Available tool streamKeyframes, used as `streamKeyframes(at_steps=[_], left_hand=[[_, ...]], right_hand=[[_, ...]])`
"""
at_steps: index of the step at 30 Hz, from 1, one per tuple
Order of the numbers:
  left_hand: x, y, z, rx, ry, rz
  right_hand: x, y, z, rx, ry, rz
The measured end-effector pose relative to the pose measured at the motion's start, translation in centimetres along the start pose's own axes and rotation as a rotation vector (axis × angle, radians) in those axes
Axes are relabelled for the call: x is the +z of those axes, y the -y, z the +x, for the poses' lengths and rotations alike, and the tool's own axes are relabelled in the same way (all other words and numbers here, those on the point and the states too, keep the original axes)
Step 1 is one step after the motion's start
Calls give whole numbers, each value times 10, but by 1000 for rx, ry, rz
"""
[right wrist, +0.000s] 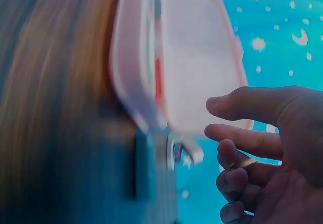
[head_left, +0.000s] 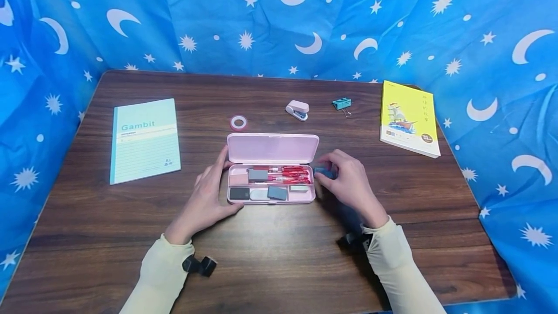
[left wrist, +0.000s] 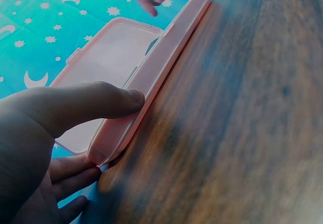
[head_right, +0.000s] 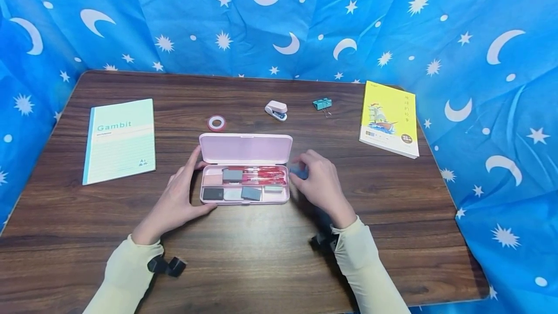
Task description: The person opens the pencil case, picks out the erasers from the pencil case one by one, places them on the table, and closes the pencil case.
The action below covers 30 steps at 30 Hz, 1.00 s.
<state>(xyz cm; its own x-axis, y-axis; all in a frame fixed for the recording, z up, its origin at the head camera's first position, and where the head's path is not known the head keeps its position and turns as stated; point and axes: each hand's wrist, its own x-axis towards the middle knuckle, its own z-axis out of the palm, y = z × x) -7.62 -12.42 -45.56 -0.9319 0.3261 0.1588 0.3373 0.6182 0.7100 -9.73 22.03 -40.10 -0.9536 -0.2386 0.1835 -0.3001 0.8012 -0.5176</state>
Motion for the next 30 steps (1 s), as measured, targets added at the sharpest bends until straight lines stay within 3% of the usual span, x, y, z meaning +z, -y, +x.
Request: streamKeyframes(at_steps=[6,15,21,30], left_hand=[[1,1,0,9,-6,-5],[0,2,0,11,-4,5],[0,3,0,11,-2,1],[-1,2,0,4,5,-3]], right_hand=[[14,26,7,-65,21,44],[50,50,20,-202,114,41],[66,58,30,-204,148,66],[72,63,33,-164,152,0]])
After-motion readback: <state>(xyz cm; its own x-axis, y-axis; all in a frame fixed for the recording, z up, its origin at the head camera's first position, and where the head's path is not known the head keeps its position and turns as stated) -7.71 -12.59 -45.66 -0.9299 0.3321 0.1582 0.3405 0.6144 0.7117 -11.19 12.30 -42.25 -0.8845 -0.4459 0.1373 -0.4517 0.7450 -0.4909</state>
